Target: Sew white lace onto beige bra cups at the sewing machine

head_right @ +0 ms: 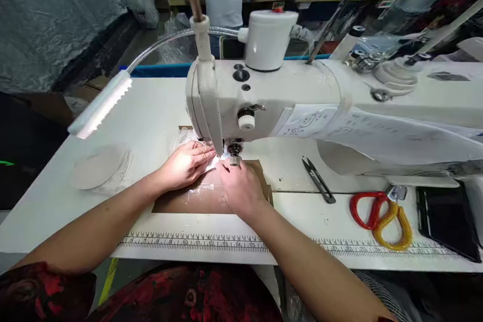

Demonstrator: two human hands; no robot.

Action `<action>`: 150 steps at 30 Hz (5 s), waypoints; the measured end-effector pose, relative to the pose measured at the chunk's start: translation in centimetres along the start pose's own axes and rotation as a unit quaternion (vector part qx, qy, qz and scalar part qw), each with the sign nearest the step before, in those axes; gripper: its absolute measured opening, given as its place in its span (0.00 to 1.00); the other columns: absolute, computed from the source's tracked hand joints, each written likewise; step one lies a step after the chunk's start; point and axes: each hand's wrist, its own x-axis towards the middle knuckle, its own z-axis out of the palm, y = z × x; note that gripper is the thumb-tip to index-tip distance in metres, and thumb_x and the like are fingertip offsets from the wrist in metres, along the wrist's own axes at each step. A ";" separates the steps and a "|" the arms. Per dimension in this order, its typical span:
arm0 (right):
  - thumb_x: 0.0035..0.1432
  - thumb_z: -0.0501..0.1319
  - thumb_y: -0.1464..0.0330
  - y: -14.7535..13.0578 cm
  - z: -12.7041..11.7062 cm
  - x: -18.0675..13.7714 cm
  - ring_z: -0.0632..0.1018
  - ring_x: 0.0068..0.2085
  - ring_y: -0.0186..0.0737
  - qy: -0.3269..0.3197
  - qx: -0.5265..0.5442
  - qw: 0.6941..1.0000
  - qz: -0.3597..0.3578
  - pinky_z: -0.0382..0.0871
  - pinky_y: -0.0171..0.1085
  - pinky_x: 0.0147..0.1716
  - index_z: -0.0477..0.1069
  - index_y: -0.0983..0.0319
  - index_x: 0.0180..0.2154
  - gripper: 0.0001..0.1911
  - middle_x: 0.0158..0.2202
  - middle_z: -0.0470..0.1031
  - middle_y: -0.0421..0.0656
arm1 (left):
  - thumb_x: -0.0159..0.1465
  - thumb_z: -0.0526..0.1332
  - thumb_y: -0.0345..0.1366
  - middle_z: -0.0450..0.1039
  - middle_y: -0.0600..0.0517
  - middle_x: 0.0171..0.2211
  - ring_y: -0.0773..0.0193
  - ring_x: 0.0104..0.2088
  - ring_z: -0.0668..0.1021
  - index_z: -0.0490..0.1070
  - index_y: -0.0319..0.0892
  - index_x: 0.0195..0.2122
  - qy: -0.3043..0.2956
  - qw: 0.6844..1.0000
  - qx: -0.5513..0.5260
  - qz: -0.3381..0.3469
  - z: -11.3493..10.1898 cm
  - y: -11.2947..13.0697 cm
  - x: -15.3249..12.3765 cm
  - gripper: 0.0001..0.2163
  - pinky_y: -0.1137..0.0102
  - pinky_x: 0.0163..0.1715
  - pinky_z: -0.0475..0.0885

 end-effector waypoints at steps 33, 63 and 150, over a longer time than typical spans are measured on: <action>0.59 0.51 0.75 1.4 0.1 -1.7 0.73 0.42 0.40 0.087 0.173 0.981 -0.030 0.64 0.35 0.39 0.72 0.62 0.48 0.18 0.43 0.75 0.44 | 0.65 0.54 0.34 0.71 0.41 0.53 0.54 0.55 0.72 0.71 0.35 0.51 -0.068 0.996 -0.064 0.001 -1.7 4.6 -2.9 0.16 0.57 0.57 0.66; 0.60 0.49 0.76 0.6 0.3 -0.2 0.67 0.34 0.41 0.019 0.030 0.999 -0.012 0.55 0.39 0.33 0.73 0.61 0.45 0.17 0.32 0.70 0.44 | 0.63 0.51 0.29 0.65 0.39 0.58 0.51 0.49 0.71 0.66 0.30 0.57 -0.111 0.992 0.063 0.012 -2.0 2.1 -1.1 0.21 0.58 0.49 0.70; 0.57 0.53 0.79 1.9 -1.4 -3.0 0.68 0.31 0.36 -0.008 0.126 0.982 -0.142 0.61 0.35 0.31 0.75 0.62 0.39 0.14 0.31 0.73 0.41 | 0.66 0.53 0.31 0.68 0.50 0.29 0.62 0.31 0.65 0.72 0.44 0.50 -0.098 0.989 0.037 0.101 -1.5 3.3 -3.7 0.14 0.63 0.39 0.60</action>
